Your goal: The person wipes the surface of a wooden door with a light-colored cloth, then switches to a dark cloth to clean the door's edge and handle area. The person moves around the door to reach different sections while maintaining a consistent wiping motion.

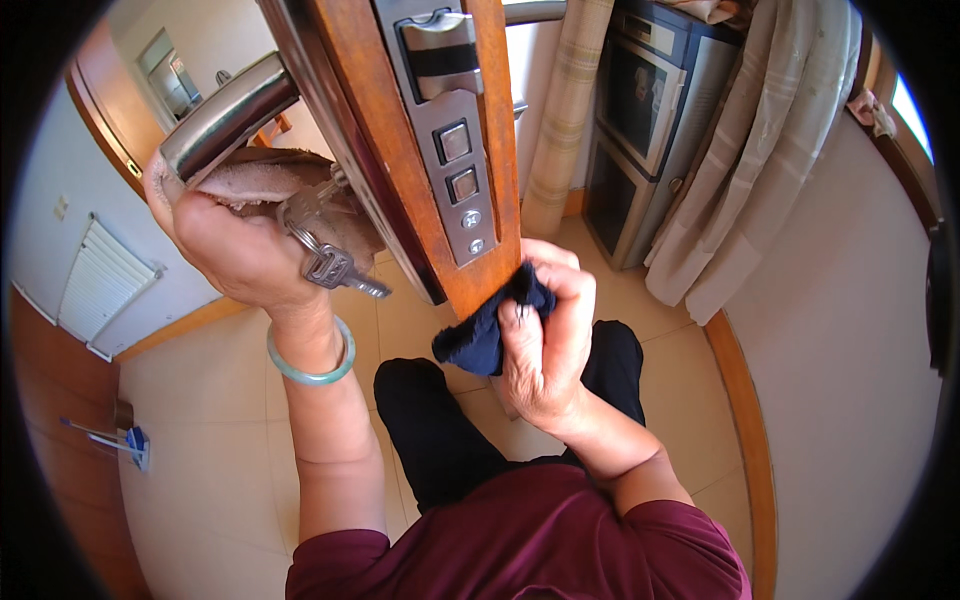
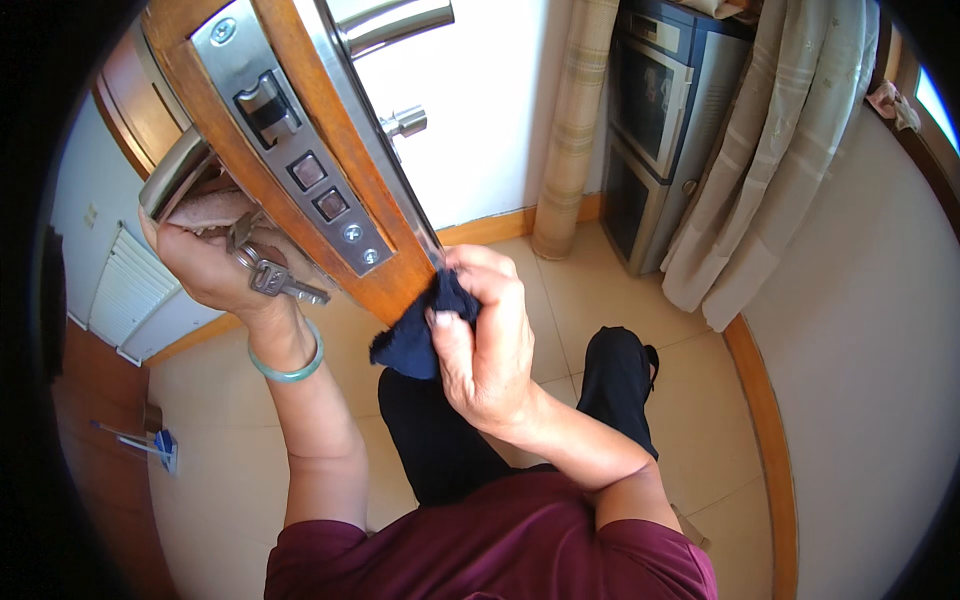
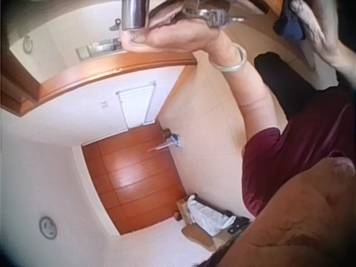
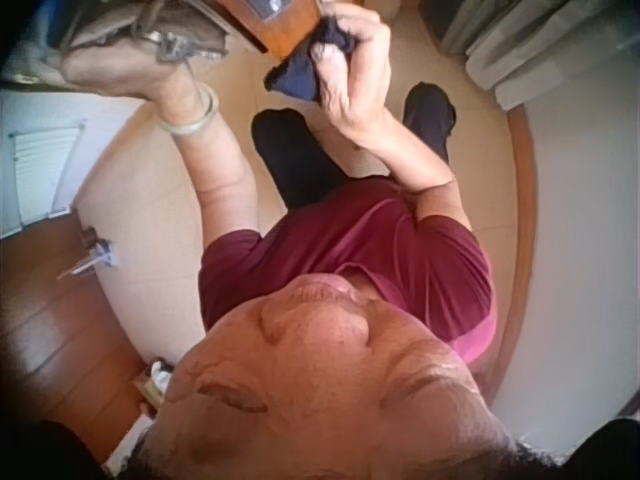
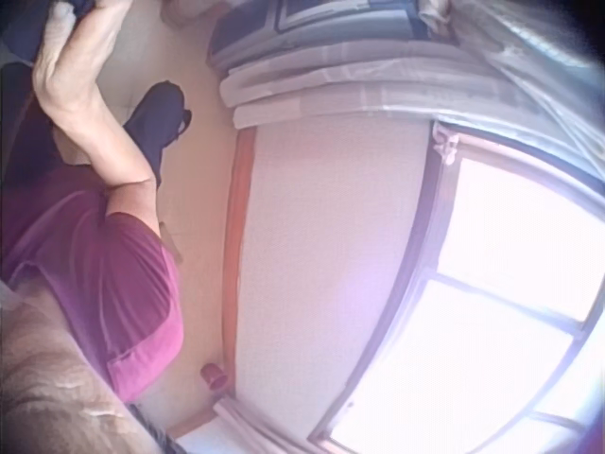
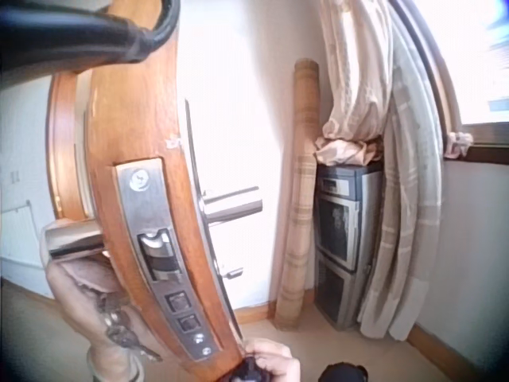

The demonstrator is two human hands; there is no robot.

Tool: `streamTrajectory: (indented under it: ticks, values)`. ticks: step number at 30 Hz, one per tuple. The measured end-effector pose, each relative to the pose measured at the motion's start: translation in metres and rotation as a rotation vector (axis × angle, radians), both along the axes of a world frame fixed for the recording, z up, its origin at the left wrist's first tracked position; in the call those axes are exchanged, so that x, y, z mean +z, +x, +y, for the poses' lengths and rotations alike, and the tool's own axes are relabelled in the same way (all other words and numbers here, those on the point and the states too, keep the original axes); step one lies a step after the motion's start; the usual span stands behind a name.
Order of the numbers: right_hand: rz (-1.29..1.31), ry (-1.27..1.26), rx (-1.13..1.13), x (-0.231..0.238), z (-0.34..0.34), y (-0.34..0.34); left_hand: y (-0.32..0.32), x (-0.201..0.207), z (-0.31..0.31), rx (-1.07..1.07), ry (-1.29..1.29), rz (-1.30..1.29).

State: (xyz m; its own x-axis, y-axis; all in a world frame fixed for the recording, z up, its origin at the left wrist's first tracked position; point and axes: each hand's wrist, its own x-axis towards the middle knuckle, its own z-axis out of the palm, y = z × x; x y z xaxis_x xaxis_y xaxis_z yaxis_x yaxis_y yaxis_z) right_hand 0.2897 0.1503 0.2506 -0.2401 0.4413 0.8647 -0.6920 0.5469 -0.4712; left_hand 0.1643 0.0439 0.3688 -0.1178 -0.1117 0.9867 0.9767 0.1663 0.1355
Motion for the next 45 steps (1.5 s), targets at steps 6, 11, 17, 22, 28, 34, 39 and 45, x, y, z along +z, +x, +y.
streamTrajectory:
  ticks: [6,11,17,22,28,34,39,45]
  values:
    - [-0.126,0.029,-0.041,0.014,0.023,0.006,-0.01,-0.006,0.008,-0.042,0.083,0.066]
    - [-0.209,-0.136,0.166,0.004,0.025,0.011,0.001,0.002,0.024,-0.162,0.116,-0.014]
    - [-0.074,-0.029,0.004,0.052,0.035,0.008,0.001,0.001,0.025,-0.018,0.038,-0.008]
    - [-0.144,-0.236,0.236,0.018,0.037,0.017,0.007,0.006,0.033,-0.444,0.18,-0.284]
    - [-0.171,-0.292,0.146,0.044,0.044,0.016,0.012,0.008,0.044,-0.392,0.171,-0.286]
    - [-0.144,-0.251,0.165,0.018,0.051,0.014,0.013,0.007,0.045,-0.44,0.106,-0.335]
    - [-0.148,-0.235,0.175,0.046,0.052,0.011,0.009,0.006,0.039,-0.429,0.176,-0.322]
    - [-0.145,-0.165,0.209,0.014,0.044,0.011,0.013,0.011,0.034,-0.337,0.183,-0.276]
